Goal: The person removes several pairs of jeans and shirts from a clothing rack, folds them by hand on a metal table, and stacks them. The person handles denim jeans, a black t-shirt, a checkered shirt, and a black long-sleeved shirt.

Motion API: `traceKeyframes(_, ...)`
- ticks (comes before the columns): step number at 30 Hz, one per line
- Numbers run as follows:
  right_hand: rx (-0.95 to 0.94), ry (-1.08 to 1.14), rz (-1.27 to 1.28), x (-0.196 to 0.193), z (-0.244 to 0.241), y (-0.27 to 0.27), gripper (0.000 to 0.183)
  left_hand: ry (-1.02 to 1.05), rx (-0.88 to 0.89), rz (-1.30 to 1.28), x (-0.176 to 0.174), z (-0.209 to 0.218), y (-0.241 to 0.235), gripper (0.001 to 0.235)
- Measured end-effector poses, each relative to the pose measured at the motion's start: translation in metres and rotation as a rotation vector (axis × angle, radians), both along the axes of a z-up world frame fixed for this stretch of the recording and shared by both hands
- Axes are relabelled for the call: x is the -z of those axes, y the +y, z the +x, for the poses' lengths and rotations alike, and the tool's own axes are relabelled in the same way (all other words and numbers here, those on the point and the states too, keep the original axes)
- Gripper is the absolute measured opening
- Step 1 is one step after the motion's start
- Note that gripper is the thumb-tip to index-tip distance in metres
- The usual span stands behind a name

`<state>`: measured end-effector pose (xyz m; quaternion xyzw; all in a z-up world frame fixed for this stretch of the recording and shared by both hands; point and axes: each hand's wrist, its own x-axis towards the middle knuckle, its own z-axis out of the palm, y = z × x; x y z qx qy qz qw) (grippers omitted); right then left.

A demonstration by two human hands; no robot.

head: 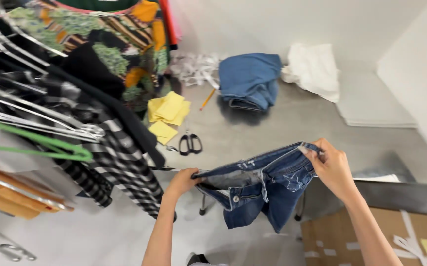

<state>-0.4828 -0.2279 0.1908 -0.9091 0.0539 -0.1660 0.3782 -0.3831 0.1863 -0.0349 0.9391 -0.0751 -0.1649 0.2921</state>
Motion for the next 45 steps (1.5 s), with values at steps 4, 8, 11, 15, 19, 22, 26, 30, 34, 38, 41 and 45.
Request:
traceKeyframes(4,0.103,-0.036,0.208,0.024,-0.020,-0.057,0.029,0.200,-0.091,-0.433,-0.084,-0.030,-0.057,0.018)
traceKeyframes(8,0.235,-0.029,0.706,0.029,-0.052,-0.067,0.029,0.252,-0.361,-0.792,-0.114,-0.051,-0.105,0.014)
traceKeyframes(11,0.195,-0.023,0.867,0.033,-0.071,-0.037,0.030,0.265,-0.583,-1.116,-0.133,-0.077,-0.161,0.044)
traceKeyframes(15,-0.082,-0.018,0.555,0.015,-0.093,0.050,0.048,0.167,-0.629,-1.356,-0.150,-0.119,-0.253,0.031)
traceKeyframes(19,-0.229,-0.159,0.312,0.059,-0.099,0.042,0.057,0.052,-0.532,-1.157,-0.206,-0.166,-0.242,0.030)
traceKeyframes(22,-0.306,-0.161,0.311,0.070,-0.094,0.050,0.064,-0.023,-0.363,-0.870,-0.179,-0.165,-0.238,0.030)
traceKeyframes(26,-0.059,-0.197,0.204,0.113,-0.074,0.056,0.043,-0.345,-0.235,-0.465,-0.151,-0.167,-0.259,0.031)
traceKeyframes(30,0.280,-0.086,0.243,0.127,-0.045,0.050,0.034,-0.572,-0.143,-0.553,-0.180,-0.180,-0.249,0.029)
traceKeyframes(34,0.234,-0.260,0.583,0.098,-0.028,0.031,0.059,-0.681,-0.099,-0.877,-0.192,-0.187,-0.198,0.025)
traceKeyframes(38,0.103,-0.263,1.129,0.060,-0.026,0.023,0.053,-0.335,-0.230,-0.732,-0.170,-0.188,-0.138,0.099)
traceKeyframes(41,0.027,-0.173,1.307,0.039,-0.027,0.010,0.033,0.026,-0.199,-0.675,-0.132,-0.179,-0.113,0.142)
traceKeyframes(45,-0.039,0.067,1.477,0.036,-0.030,-0.030,0.051,0.016,0.007,-0.758,-0.102,-0.158,-0.108,0.147)
